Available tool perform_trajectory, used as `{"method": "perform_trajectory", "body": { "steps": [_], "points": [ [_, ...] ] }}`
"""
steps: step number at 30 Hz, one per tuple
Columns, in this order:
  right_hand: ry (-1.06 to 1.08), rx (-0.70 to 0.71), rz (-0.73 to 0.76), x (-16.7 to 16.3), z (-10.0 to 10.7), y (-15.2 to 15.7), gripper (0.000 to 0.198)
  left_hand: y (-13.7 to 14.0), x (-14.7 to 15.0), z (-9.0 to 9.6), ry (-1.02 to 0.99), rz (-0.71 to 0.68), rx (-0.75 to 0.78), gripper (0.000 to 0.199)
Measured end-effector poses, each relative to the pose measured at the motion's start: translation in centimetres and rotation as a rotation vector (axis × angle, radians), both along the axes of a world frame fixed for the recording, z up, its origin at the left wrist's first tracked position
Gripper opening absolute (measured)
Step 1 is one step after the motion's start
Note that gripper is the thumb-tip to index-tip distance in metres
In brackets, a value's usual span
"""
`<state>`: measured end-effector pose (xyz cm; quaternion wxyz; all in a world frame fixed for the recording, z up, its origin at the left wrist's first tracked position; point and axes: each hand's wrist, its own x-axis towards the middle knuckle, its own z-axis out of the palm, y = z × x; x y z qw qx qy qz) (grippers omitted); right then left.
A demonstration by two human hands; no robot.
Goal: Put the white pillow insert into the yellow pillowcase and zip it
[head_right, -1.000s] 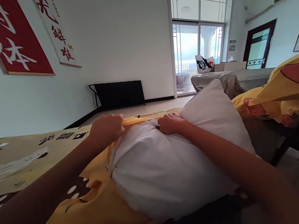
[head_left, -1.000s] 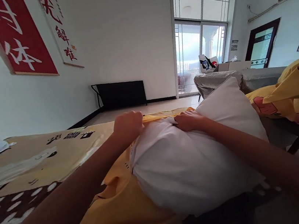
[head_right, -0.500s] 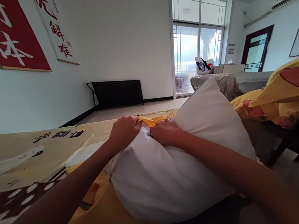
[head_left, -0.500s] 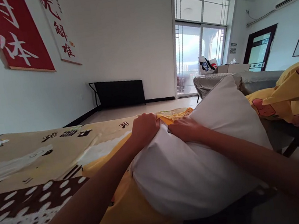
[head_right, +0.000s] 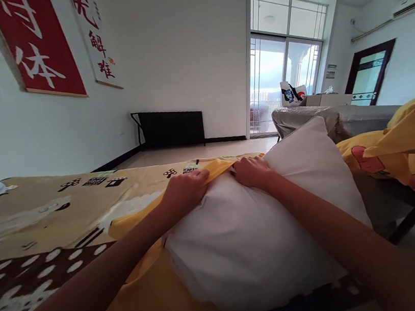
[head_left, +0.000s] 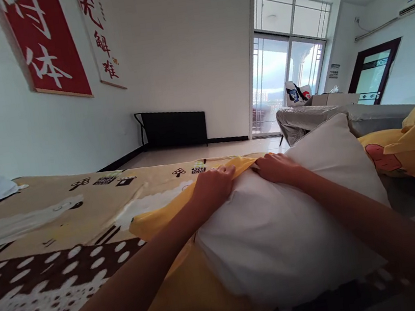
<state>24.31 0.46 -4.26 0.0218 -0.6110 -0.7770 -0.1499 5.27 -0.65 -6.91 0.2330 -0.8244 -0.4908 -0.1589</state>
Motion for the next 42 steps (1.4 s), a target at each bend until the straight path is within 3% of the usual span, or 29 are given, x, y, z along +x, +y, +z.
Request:
{"method": "perform_trajectory", "body": {
  "steps": [3,8,15,20,23,26,29,32,35,38,40,42],
  "points": [
    [-0.003,0.007,-0.015,0.5,0.3,0.3,0.041,0.3,-2.1,0.0,-0.04,0.114,-0.016,0.031],
    [-0.001,0.054,-0.034,0.1,0.9,0.6,0.036,-0.4,-4.4,0.1,-0.087,0.225,-0.204,0.038],
    [-0.018,0.101,-0.063,-3.5,0.0,0.7,0.035,0.1,0.5,1.3,-0.258,0.134,-0.025,0.035],
    [-0.011,0.117,-0.161,-1.1,-0.4,2.8,0.035,-0.5,2.8,1.6,-0.237,0.036,-0.003,0.029],
    [0.006,0.139,-0.227,1.5,-0.7,4.5,0.036,-1.1,1.8,0.4,-0.133,0.007,-0.031,0.023],
    [0.019,0.127,-0.202,2.7,-1.1,6.0,0.039,-0.7,-0.7,-1.9,-0.062,0.1,-0.145,0.028],
    [0.011,0.114,-0.091,2.0,-1.0,6.2,0.04,-0.1,-3.6,-4.2,-0.042,0.203,-0.247,0.028],
    [0.019,0.204,0.018,0.1,-1.1,4.0,0.036,0.3,-5.3,-5.3,-0.035,0.263,-0.297,0.022],
    [-0.017,0.335,0.263,-2.2,-3.1,-0.4,0.033,0.4,-5.4,-5.1,-0.035,0.273,-0.29,0.019],
    [-0.155,0.316,0.643,-3.6,-7.4,-5.3,0.031,0.9,-4.6,-4.4,-0.041,0.252,-0.251,0.02],
    [-0.171,0.32,0.693,-3.7,-10.6,-7.5,0.027,1.0,-4.0,-4.2,-0.05,0.22,-0.218,0.022],
    [-0.15,0.35,0.646,-3.0,-13.3,-8.6,0.045,0.7,-3.5,-4.4,-0.049,0.148,-0.186,0.024]
  ]
}}
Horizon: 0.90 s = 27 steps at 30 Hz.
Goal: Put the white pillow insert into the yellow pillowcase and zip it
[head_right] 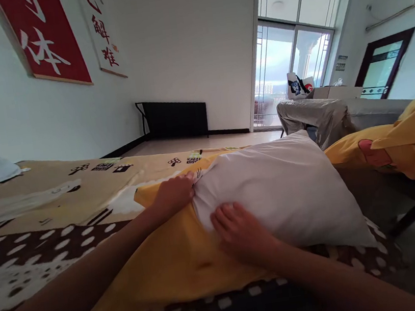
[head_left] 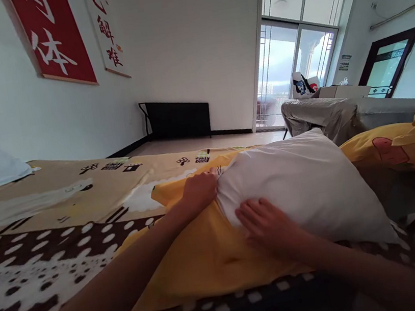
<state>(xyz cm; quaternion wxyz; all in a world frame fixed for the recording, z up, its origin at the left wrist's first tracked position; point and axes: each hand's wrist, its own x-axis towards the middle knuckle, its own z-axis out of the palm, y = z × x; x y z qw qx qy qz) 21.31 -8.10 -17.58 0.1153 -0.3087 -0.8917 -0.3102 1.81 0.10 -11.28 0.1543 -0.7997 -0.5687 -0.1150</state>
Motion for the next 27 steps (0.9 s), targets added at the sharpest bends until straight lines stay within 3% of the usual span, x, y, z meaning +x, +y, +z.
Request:
{"method": "perform_trajectory", "body": {
  "steps": [3,6,8,20,27],
  "points": [
    [0.021,-0.025,-0.03,1.5,-2.2,0.3,0.073,-1.3,0.6,-1.3,0.036,-0.238,0.007,0.02],
    [-0.002,-0.1,-0.016,2.5,-2.4,1.4,0.077,-2.7,0.6,-3.2,0.15,-0.595,-0.004,0.012],
    [-0.015,-0.135,-0.003,2.7,-2.1,1.8,0.076,-3.2,0.3,-4.2,0.216,-0.697,0.009,0.011],
    [-0.07,-0.179,0.038,2.9,-0.7,1.8,0.059,-2.7,0.2,-4.8,0.309,-0.6,0.176,0.021],
    [-0.064,-0.199,0.07,3.3,-0.8,2.0,0.066,-1.8,0.4,-5.5,0.306,-0.637,0.198,0.02]
  ]
}}
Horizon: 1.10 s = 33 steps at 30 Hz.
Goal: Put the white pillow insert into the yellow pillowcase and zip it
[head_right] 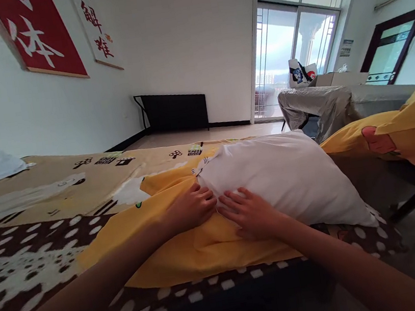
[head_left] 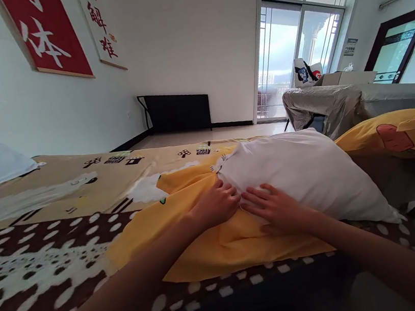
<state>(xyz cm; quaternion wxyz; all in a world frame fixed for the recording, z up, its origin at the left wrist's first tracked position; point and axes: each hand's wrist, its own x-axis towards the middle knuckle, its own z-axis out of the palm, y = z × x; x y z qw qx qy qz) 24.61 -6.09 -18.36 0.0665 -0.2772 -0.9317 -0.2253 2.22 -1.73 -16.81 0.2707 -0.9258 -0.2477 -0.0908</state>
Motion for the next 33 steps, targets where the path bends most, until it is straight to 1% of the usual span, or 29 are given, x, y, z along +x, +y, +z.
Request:
{"method": "perform_trajectory", "body": {
  "steps": [2,4,6,9,12,15,17,18,20,22,24,26,28,30,33],
  "points": [
    [-0.001,-0.013,0.003,0.2,0.0,-0.1,0.066,0.2,-0.3,0.2,0.005,-0.039,-0.03,0.02],
    [0.003,-0.019,-0.006,0.4,-0.1,-0.3,0.062,0.4,-0.8,0.5,0.011,-0.058,-0.07,0.02],
    [0.018,-0.009,-0.028,0.6,-0.1,-0.5,0.055,0.8,-1.2,0.8,0.002,-0.044,-0.09,0.021],
    [0.044,0.026,-0.067,0.8,-0.2,-0.7,0.049,1.6,-1.5,1.2,-0.03,-0.003,-0.074,0.026],
    [0.067,0.056,-0.126,0.9,-0.3,-0.7,0.049,2.6,-1.6,1.2,-0.053,0.013,-0.053,0.027],
    [0.104,0.049,-0.181,0.8,-0.6,-0.2,0.052,3.4,-1.6,1.2,-0.06,-0.001,-0.103,0.029],
    [0.141,0.061,-0.179,0.8,-1.0,0.7,0.052,3.1,-1.3,1.3,-0.055,-0.028,-0.182,0.032],
    [0.163,0.076,-0.16,0.7,-1.3,1.3,0.048,2.7,-1.1,1.5,-0.048,-0.04,-0.226,0.033],
    [0.195,0.092,-0.106,0.6,-1.7,2.5,0.035,1.3,-0.3,2.1,-0.029,-0.07,-0.28,0.033],
    [0.223,0.055,-0.077,0.2,-1.7,3.7,0.025,-0.4,1.1,3.0,-0.029,-0.102,-0.288,0.03],
    [0.288,-0.038,-0.118,-0.7,-1.0,4.6,0.022,-1.7,2.8,4.3,-0.093,-0.127,-0.285,0.027],
    [0.38,-0.11,-0.19,-1.8,0.0,5.2,0.019,-2.2,4.4,5.6,-0.213,-0.114,-0.299,0.027],
    [0.446,-0.133,-0.222,-2.9,1.0,5.4,0.02,-1.9,5.6,6.6,-0.33,-0.064,-0.297,0.029],
    [0.486,-0.145,-0.195,-3.7,1.3,5.1,0.024,-1.3,6.0,6.9,-0.368,-0.021,-0.285,0.031],
    [0.512,-0.193,-0.117,-4.2,0.6,4.0,0.024,-0.7,5.1,5.9,-0.304,-0.015,-0.295,0.03]
  ]
}}
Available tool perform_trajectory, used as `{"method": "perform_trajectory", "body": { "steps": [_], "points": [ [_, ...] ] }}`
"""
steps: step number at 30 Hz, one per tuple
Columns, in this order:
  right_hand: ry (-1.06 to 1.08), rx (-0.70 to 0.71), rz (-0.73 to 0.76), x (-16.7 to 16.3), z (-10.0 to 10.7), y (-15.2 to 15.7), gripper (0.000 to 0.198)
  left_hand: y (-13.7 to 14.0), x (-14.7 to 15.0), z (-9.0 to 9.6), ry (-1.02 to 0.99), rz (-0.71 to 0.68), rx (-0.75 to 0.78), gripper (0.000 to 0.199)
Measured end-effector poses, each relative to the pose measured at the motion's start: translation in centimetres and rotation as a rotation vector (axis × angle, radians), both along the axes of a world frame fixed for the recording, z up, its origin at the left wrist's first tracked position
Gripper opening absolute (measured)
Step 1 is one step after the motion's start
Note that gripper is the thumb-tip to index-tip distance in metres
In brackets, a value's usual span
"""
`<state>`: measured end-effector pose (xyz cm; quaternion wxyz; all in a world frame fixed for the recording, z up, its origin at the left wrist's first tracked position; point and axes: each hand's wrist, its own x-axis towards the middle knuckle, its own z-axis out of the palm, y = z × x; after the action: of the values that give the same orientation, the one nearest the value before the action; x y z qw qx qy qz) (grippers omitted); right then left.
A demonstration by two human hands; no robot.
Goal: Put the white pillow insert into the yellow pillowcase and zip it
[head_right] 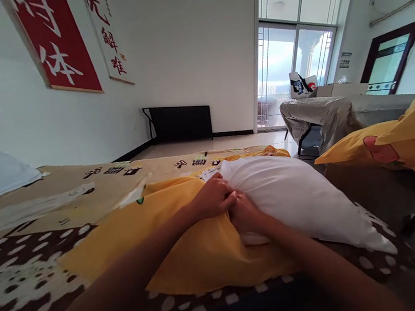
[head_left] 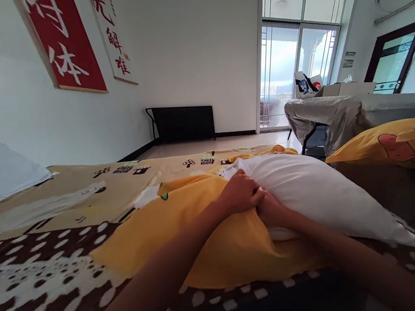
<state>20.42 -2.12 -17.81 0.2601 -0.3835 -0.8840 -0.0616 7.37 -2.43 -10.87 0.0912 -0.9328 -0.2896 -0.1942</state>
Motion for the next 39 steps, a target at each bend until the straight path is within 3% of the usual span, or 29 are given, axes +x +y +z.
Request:
{"method": "perform_trajectory", "body": {
  "steps": [4,9,12,17,21,23,25,30,31,33,35,37,39],
  "points": [
    [0.076,-0.139,0.155,0.7,-0.6,-2.0,0.022,-0.9,-2.3,-1.4,0.084,-0.029,0.007,0.032],
    [0.378,-0.614,0.465,1.8,1.4,-4.2,0.025,-2.3,-4.4,-1.1,0.16,0.103,0.201,0.027],
    [0.468,-0.77,0.427,1.9,2.0,-4.8,0.02,-2.7,-5.7,-1.2,0.111,0.282,0.247,0.021],
    [0.522,-0.89,0.411,1.8,1.5,-4.6,0.021,-2.9,-10.6,-3.6,-0.062,0.641,0.12,0.028],
    [0.52,-0.881,0.42,1.6,1.1,-4.2,0.023,-2.0,-15.8,-6.3,-0.302,1.08,0.093,0.056],
    [0.489,-0.849,0.424,1.5,1.1,-4.1,0.025,-1.3,-18.0,-7.4,-0.424,1.164,-0.091,0.072],
    [0.457,-0.809,0.415,1.4,1.1,-4.2,0.025,-0.7,-19.8,-8.2,-0.523,1.122,-0.352,0.075],
    [0.392,-0.76,0.383,1.4,1.4,-4.3,0.022,-1.2,-21.6,-9.6,-1.032,0.82,-1.216,0.057],
    [0.384,-0.756,0.378,1.5,1.5,-4.3,0.022,-1.5,-21.6,-9.7,-1.125,0.753,-1.343,0.055],
    [0.372,-0.747,0.379,1.5,1.6,-4.3,0.023,-1.8,-21.4,-9.9,-1.245,0.666,-1.444,0.049],
    [0.354,-0.736,0.393,1.4,1.7,-4.2,0.024,-1.6,-21.1,-9.7,-1.262,0.674,-1.365,0.044],
    [0.314,-0.717,0.378,1.3,1.8,-4.3,0.022,-0.9,-20.8,-9.2,-1.183,0.777,-1.125,0.04],
    [0.225,-0.661,0.263,0.8,1.8,-4.5,0.017,0.0,-20.6,-8.6,-1.099,0.87,-0.843,0.036]
  ]
}}
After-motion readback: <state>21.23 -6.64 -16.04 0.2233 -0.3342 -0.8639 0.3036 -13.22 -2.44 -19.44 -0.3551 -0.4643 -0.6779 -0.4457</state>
